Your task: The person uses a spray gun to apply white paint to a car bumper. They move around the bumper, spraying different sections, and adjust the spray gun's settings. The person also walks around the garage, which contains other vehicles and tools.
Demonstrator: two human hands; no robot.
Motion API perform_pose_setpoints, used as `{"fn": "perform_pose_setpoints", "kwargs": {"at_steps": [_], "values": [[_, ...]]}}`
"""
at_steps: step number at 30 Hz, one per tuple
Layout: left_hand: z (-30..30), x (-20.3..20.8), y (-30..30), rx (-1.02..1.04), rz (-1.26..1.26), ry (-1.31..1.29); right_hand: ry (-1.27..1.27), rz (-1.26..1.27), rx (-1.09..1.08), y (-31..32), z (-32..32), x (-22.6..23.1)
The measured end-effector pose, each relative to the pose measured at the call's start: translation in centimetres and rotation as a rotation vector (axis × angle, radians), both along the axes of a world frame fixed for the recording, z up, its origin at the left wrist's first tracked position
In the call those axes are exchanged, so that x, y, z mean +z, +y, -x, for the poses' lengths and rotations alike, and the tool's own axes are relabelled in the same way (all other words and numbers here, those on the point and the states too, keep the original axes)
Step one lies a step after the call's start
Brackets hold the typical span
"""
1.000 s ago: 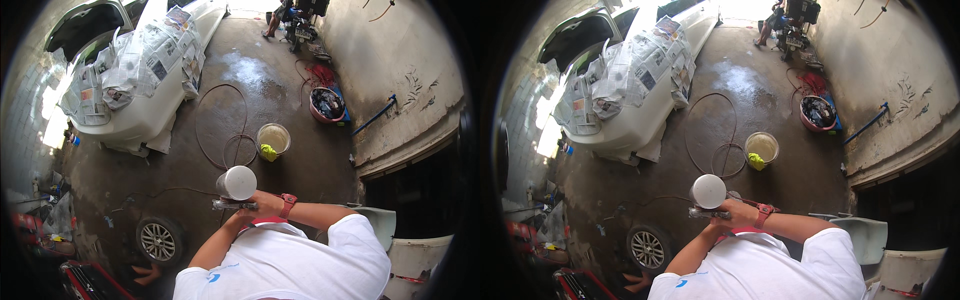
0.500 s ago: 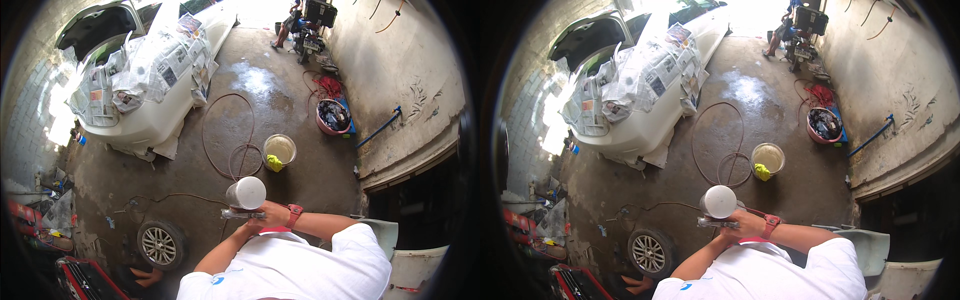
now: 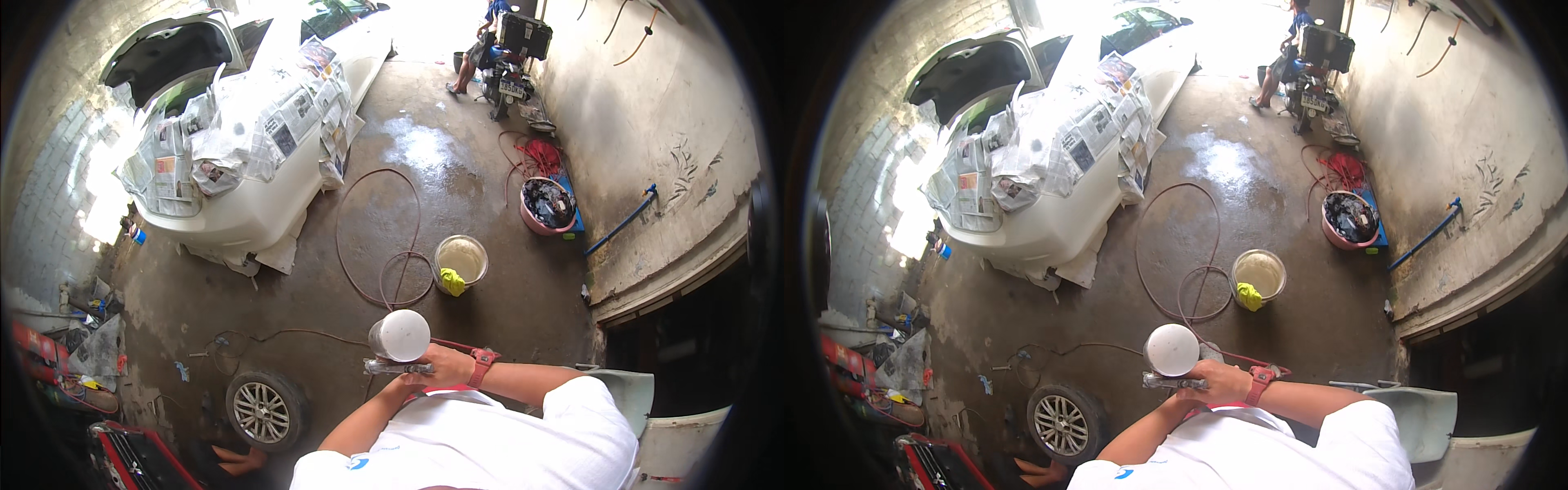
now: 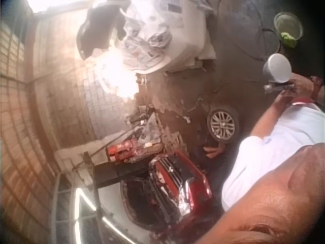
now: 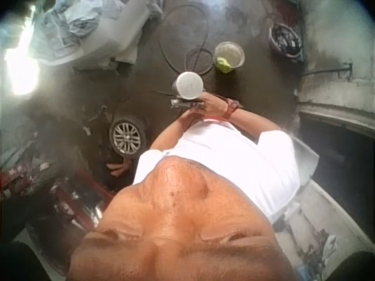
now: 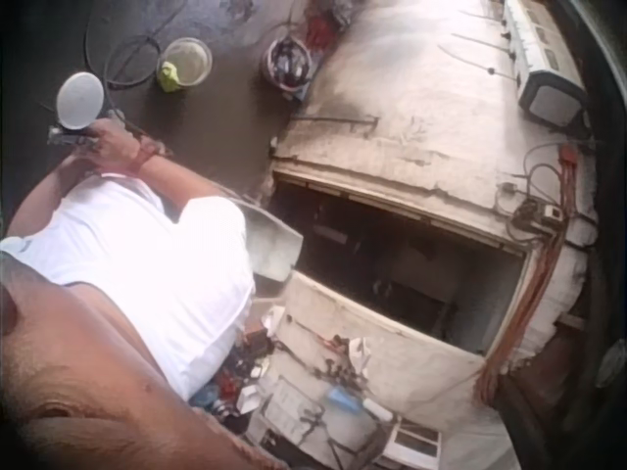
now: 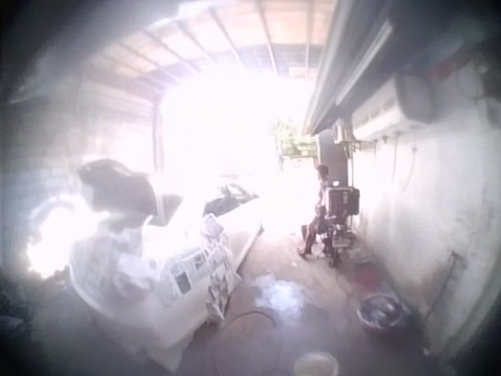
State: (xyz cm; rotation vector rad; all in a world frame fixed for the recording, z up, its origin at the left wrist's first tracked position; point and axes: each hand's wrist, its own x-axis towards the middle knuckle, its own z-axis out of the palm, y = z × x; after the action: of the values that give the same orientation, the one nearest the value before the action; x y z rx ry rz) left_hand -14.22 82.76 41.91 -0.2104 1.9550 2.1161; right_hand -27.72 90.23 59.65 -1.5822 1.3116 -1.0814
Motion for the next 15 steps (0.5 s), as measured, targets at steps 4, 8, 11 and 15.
{"fn": "perform_pose_setpoints", "kwargs": {"at_steps": [4,8,11,15], "values": [[0.1,-0.2,0.1,0.0,0.015,0.009,0.017,0.088,-0.024,-0.1,0.0,0.0],[0.3,-0.3,0.1,0.001,0.026,0.029,0.027,0.136,-0.083,0.3,0.0,0.8],[0.5,-0.3,0.0,0.001,0.036,0.041,-0.037,0.088,-0.039,0.4,0.1,1.2],[0.3,-0.5,0.0,0.002,0.054,0.051,-0.011,0.099,-0.026,0.4,-0.1,0.9]]}}
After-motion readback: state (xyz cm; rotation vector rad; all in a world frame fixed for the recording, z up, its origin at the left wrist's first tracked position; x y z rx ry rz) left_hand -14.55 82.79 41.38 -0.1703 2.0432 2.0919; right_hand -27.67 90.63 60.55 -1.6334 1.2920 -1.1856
